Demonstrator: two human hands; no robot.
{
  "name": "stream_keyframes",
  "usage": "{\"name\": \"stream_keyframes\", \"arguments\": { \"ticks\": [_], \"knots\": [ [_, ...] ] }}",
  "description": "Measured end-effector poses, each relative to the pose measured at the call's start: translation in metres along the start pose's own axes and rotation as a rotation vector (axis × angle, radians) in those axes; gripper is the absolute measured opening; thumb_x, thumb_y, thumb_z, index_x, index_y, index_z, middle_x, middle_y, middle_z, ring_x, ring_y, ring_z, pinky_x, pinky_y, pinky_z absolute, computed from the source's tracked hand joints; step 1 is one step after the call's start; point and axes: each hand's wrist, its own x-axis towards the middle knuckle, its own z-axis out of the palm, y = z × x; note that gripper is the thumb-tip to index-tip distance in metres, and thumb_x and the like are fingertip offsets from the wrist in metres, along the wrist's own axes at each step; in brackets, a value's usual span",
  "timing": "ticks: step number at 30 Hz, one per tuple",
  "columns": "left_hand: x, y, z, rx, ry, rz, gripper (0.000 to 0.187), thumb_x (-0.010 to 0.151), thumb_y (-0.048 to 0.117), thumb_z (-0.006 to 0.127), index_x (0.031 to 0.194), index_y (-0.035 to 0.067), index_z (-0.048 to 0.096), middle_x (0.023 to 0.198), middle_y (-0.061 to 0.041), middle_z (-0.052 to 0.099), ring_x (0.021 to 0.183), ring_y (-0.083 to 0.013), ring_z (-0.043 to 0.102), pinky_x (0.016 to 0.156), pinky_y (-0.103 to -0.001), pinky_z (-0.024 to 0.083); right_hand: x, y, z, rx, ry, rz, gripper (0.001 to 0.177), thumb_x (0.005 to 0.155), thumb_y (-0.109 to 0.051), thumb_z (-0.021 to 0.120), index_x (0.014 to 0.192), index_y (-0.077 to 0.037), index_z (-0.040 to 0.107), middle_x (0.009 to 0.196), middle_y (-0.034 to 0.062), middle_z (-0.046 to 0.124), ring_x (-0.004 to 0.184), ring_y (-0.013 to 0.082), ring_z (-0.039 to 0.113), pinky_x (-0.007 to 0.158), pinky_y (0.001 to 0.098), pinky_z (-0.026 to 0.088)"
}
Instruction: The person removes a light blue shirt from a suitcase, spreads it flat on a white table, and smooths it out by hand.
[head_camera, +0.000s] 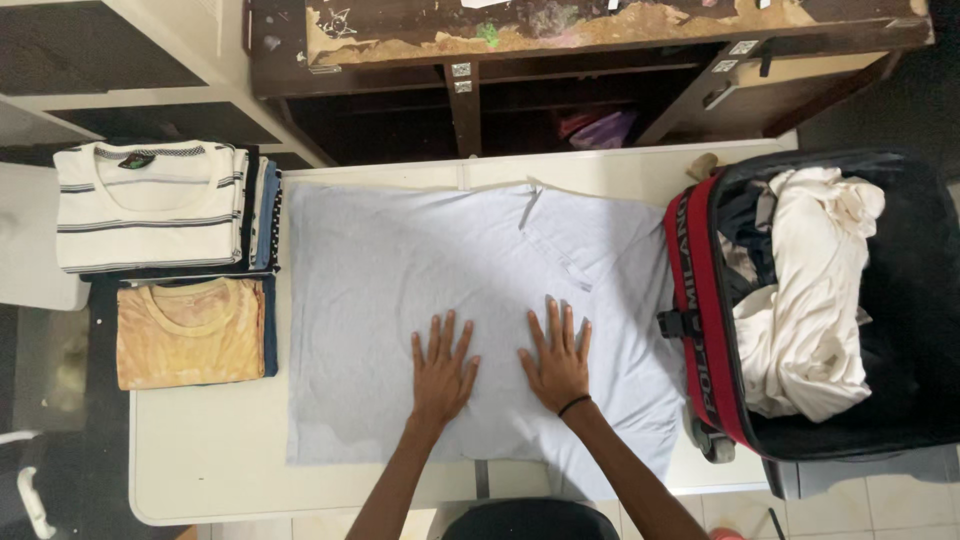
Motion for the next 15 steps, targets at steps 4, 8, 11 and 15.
{"name": "stream_keyframes", "arguments": {
  "ticks": [4, 8, 11, 15],
  "knots": [
    [-0.033, -0.043, -0.007, 0.092, -0.022, -0.106, 0.064, 0.105, 0.044, 0.036, 0.162, 0.016, 0.027, 0.17, -0.015, 0.018, 0.156, -0.035, 0.015, 0.123, -0.063, 0.007, -0.016, 0.033, 0.0, -0.058, -0.007, 0.134, 0.067, 0.1, -0.049, 0.041, 0.16, -0.019, 0.031, 0.168, 0.0174, 0.014, 0.155, 0.0383, 0.01, 0.121, 0.0642, 0.006],
    [-0.071, -0.084, -0.024, 0.103, 0.052, -0.258, 0.063, 0.105, 0.043, 0.037, 0.163, 0.019, 0.027, 0.171, -0.013, 0.02, 0.157, -0.0347, 0.016, 0.124, -0.063, 0.007, -0.037, 0.073, -0.003, 0.038, 0.151, 0.207, 0.067, 0.104, -0.051, 0.035, 0.161, -0.016, 0.03, 0.169, 0.0217, 0.018, 0.156, 0.0431, 0.015, 0.123, 0.0625, 0.01],
    [-0.095, -0.114, -0.036, 0.154, 0.084, -0.348, 0.064, 0.104, 0.044, 0.04, 0.162, 0.018, 0.028, 0.169, -0.016, 0.021, 0.156, -0.0379, 0.016, 0.122, -0.065, 0.008, -0.051, 0.097, 0.002, 0.067, 0.221, 0.201, 0.068, 0.107, -0.051, 0.032, 0.163, -0.011, 0.027, 0.169, 0.0249, 0.019, 0.155, 0.0479, 0.017, 0.125, 0.0616, 0.012],
    [-0.124, -0.13, -0.045, 0.147, 0.152, -0.385, 0.065, 0.104, 0.042, 0.041, 0.163, 0.016, 0.028, 0.171, -0.017, 0.02, 0.157, -0.0398, 0.017, 0.122, -0.067, 0.009, -0.072, 0.107, 0.011, 0.061, 0.221, 0.206, 0.072, 0.109, -0.052, 0.029, 0.164, -0.007, 0.023, 0.168, 0.029, 0.014, 0.155, 0.0485, 0.014, 0.125, 0.0638, 0.008]
  ]
}}
